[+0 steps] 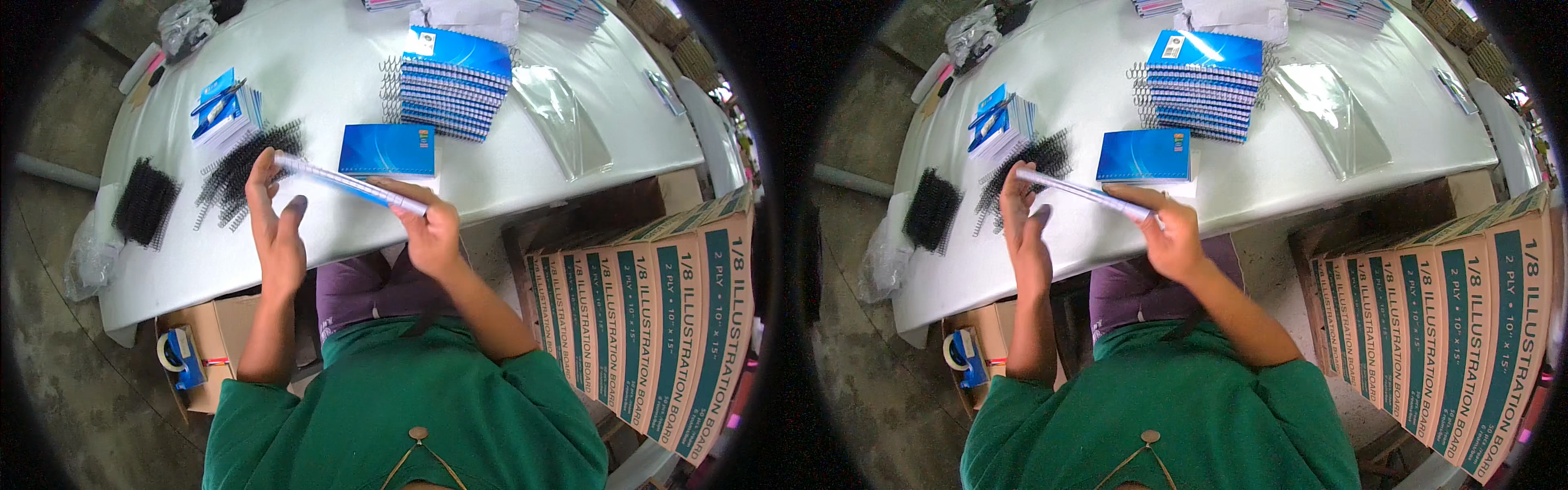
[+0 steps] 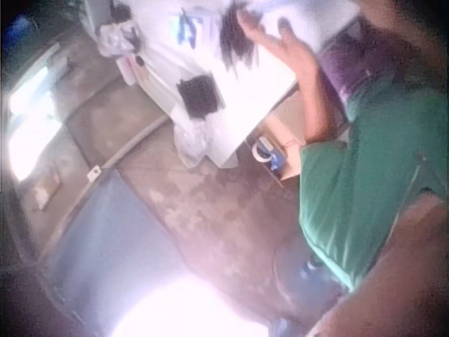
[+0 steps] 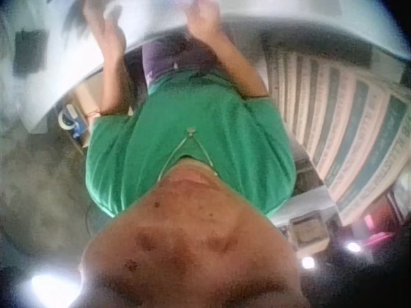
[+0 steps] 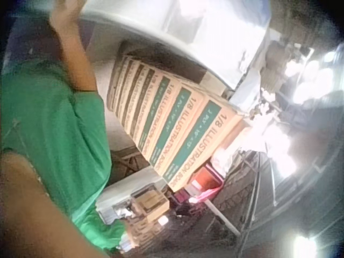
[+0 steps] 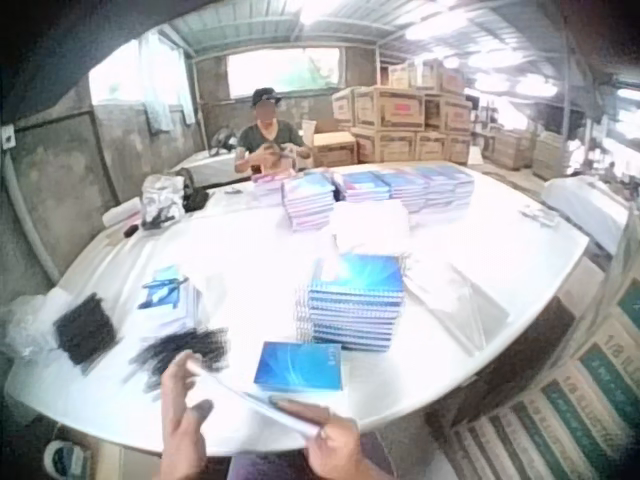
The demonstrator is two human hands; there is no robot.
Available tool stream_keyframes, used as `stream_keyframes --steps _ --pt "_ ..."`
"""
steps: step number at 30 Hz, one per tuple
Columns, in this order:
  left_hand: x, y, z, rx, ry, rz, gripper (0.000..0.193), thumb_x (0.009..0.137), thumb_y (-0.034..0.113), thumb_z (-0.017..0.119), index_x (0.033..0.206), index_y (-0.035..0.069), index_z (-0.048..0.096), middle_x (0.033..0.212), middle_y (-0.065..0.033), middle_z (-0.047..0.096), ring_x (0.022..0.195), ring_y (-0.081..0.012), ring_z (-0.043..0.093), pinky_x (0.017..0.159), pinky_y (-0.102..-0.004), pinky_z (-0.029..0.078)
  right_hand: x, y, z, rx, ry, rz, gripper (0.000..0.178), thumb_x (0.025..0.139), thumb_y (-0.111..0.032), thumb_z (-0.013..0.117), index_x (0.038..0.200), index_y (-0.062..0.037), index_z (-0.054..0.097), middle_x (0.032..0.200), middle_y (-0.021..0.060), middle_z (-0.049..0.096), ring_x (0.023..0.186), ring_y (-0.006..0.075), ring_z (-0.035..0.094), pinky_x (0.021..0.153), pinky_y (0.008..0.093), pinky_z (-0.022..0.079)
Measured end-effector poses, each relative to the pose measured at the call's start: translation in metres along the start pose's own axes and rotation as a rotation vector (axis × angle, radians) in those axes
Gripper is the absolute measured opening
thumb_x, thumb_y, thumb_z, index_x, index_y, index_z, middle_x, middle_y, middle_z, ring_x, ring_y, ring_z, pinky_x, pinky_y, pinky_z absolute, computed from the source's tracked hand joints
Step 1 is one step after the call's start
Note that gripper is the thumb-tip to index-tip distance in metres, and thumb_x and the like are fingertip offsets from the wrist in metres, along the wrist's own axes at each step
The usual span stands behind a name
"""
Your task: The person assembles notebooks by aligning stacks of paper and covers with plastic spiral coils and threading the coils through the pre-punched holes by hand.
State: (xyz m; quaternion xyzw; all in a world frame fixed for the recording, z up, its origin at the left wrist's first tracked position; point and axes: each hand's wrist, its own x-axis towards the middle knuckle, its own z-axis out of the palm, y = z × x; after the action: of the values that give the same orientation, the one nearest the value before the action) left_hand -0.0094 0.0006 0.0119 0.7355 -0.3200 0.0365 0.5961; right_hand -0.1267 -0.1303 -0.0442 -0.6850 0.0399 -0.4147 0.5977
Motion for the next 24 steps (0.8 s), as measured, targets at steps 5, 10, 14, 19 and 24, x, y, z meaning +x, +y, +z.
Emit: stream_keyframes --steps 5,10,14,19,24 --pt "-0.018 -0.071 0.008 -0.139 -0.329 -0.417 0.045 0.071 -0.01 0.048 0.115 0.0 0.047 0.103 -0.0102 0.055 0.102 -0.0205 0.05 0.092 -0.0322 0.037 0.003 0.037 -0.017 -0.016 -0.265 0.319 0.02 0.082 -0.009 0.062 0.1 0.0004 0.061 0.091 0.0057 0.065 0.082 0.0092 0.055 0.075 0.0256 0.044" --pt "-0.031 -0.068 0.01 0.304 -0.369 -0.029 0.042 0.069 -0.006 0.054 0.11 0.005 0.05 0.103 -0.012 0.053 0.103 -0.0284 0.048 0.09 -0.0383 0.035 0.012 0.037 -0.013 0.124 -0.291 0.291 0.024 0.08 -0.005 0.065 0.103 0.001 0.061 0.103 0.0081 0.064 0.091 0.0116 0.057 0.082 0.0262 0.044" --pt "0.015 -0.09 -0.023 0.973 -0.106 0.176 0.034 0.074 0.009 0.059 0.108 0.013 0.056 0.107 -0.0092 0.053 0.106 -0.0285 0.046 0.085 -0.0403 0.034 0.011 0.038 -0.015 0.077 -0.359 0.383 0.031 0.08 -0.006 0.065 0.111 0.0004 0.061 0.108 0.0102 0.063 0.097 0.0148 0.057 0.088 0.0284 0.043" --pt "0.04 -0.1 -0.054 0.996 -0.19 0.133 0.026 0.078 0.026 0.063 0.099 0.01 0.064 0.093 -0.0077 0.059 0.092 -0.0247 0.055 0.078 -0.0391 0.039 0.021 0.02 -0.004 0.097 -0.265 0.207 0.027 0.081 -0.008 0.065 0.106 0.0009 0.063 0.102 0.01 0.065 0.097 0.0168 0.058 0.089 0.0299 0.042" --pt "0.058 -0.083 -0.072 0.892 -0.263 0.027 0.026 0.079 0.026 0.064 0.094 0.005 0.066 0.093 -0.0093 0.062 0.081 -0.0248 0.06 0.07 -0.0364 0.045 0.024 0.038 -0.013 0.075 -0.387 0.183 0.028 0.081 -0.005 0.062 0.109 -0.0005 0.061 0.108 0.0103 0.064 0.1 0.0163 0.057 0.091 0.0299 0.041"
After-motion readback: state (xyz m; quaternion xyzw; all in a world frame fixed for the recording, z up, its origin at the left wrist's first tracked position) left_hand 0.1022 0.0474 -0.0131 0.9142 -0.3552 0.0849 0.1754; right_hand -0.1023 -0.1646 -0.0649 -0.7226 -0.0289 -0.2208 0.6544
